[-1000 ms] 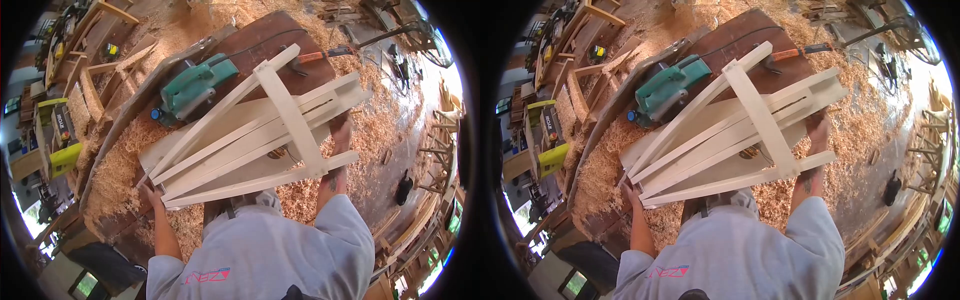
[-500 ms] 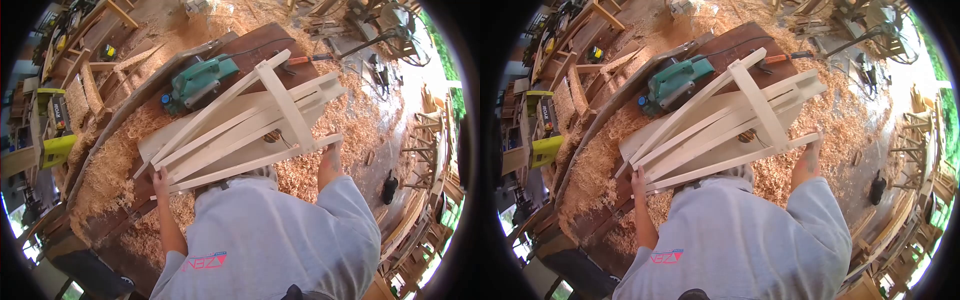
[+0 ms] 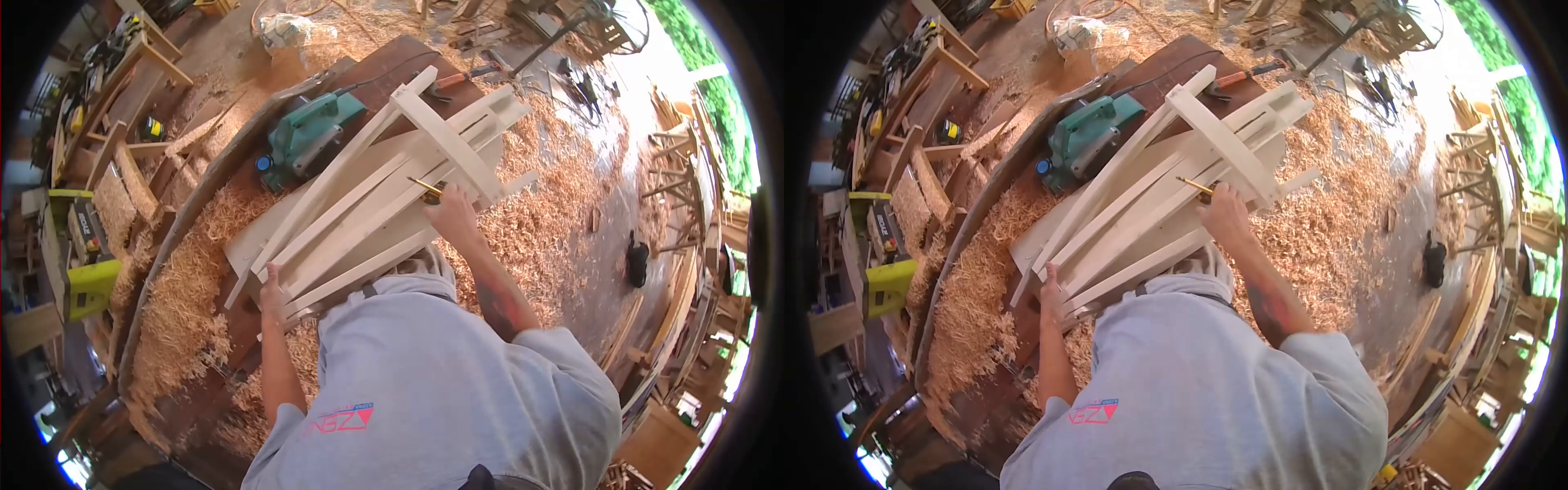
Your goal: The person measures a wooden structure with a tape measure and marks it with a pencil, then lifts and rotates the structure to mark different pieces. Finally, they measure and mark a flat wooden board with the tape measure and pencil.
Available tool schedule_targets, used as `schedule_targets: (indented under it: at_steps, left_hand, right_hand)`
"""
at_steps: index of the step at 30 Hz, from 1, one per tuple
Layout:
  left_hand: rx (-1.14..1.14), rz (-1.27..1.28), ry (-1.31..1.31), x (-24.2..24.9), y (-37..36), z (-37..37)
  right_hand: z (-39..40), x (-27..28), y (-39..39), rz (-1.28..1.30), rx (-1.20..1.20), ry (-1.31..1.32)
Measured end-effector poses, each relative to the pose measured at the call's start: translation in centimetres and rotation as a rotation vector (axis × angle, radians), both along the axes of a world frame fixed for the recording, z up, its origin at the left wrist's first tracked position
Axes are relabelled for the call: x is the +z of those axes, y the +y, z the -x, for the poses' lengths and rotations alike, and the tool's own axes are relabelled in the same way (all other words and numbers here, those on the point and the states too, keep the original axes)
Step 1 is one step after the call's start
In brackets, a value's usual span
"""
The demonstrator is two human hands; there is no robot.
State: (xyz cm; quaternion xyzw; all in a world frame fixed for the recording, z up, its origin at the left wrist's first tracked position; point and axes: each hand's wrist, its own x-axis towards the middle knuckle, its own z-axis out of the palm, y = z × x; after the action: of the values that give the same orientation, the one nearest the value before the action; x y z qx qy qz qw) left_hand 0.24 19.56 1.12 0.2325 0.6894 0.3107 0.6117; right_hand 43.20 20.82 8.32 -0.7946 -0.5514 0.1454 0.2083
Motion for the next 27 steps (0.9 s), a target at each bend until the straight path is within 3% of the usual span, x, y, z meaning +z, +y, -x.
schedule_targets:
  at_steps: [2,5,8,14,21,24,27]
  left_hand:
    - [-0.006,-0.014,0.027,1.0,0.0,-0.6]
    - [0.006,-0.104,0.057,2.2,0.0,-1.2]
    - [-0.047,-0.057,0.153,5.0,0.5,-1.7]
    - [-0.067,-0.021,0.074,8.3,0.6,-2.6]
    - [-0.09,-0.092,0.196,11.8,1.0,-3.6]
    - [-0.053,-0.006,0.18,13.1,1.6,-3.6]
    - [-0.072,-0.085,0.131,12.2,1.9,-3.1]
  right_hand:
    - [0.4,-1.9,1.3,0.268,-0.02,-0.219]
    - [-1.1,-3.1,3.7,0.459,-0.063,-0.109]
    - [-2.4,-3.4,4.0,0.319,0.018,0.107]
    - [-2.3,-2.3,4.2,0.38,-0.073,0.13]
    - [-2.3,-0.8,4.2,0.459,-0.059,0.041]
    - [-1.7,2.1,5.0,0.566,0.079,0.147]
    - [-3.7,-2.5,5.8,0.46,0.225,0.057]
